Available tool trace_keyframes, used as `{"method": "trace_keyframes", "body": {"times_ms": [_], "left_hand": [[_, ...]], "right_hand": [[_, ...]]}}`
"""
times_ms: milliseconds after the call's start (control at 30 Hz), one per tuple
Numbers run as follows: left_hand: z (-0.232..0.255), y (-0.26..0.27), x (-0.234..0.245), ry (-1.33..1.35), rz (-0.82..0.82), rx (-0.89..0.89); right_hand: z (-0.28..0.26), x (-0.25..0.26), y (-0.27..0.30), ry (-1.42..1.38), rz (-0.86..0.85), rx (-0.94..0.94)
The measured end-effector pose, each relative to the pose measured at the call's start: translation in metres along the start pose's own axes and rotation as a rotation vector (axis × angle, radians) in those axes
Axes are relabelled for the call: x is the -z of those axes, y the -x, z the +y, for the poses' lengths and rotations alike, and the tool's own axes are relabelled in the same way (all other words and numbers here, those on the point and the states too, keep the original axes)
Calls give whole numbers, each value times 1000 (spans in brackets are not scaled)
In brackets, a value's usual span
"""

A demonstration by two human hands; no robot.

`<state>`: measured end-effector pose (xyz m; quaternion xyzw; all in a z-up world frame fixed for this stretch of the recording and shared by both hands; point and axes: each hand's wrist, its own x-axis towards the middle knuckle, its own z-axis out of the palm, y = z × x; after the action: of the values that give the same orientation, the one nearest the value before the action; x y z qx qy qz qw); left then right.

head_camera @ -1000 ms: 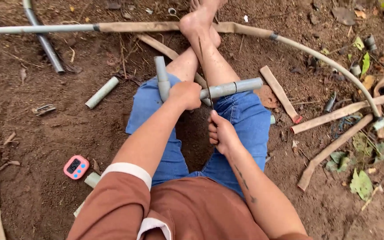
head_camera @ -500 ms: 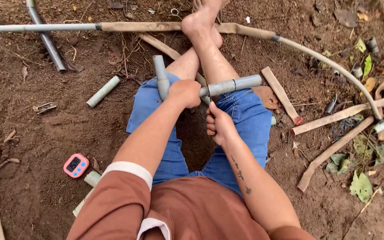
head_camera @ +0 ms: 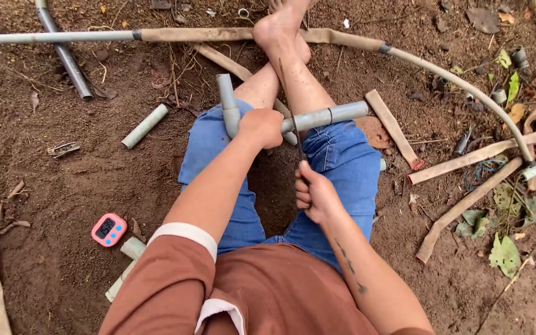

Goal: A person sitting on the ground uses a hacksaw blade to cut through a PVC pipe assembly.

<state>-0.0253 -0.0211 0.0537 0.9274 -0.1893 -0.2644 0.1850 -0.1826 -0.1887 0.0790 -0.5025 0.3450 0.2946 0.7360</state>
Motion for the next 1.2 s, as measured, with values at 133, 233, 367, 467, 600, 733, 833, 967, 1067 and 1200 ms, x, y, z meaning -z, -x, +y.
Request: {"method": "trace_keyframes", "body": {"times_ms": [133,233,367,467,600,733,833,967,1067,1200], "left_hand": [[-1,-1,3,-7,30,4],[1,-6,1,-7,0,-5],[0,-6,-10,14,-1,-1],[-1,-3,-8,-3,44,-22],[-5,-7,-11,-25,36,5],[-5,-10,-9,17,58,3],[-7,-10,-17,31,45,-21],[-7,-10,-13,3,73,-34],[-13,-9,-13,12,85,-37],[-8,-6,-11,33,55,-28]], "right_hand": [[-1,11,5,50,29,15],[10,19,41,58,103,-51],[15,21,57,21,136,-79],[-7,4,8,75,102,-6],[-17,-4,-24,175,57,86],[-4,4,27,190,156,0],[8,17,42,110,145,-61],[-20,-7,-8,109,98,34],[-31,-16,-26,156,54,65],[-6,2,20,165,111,1]]}}
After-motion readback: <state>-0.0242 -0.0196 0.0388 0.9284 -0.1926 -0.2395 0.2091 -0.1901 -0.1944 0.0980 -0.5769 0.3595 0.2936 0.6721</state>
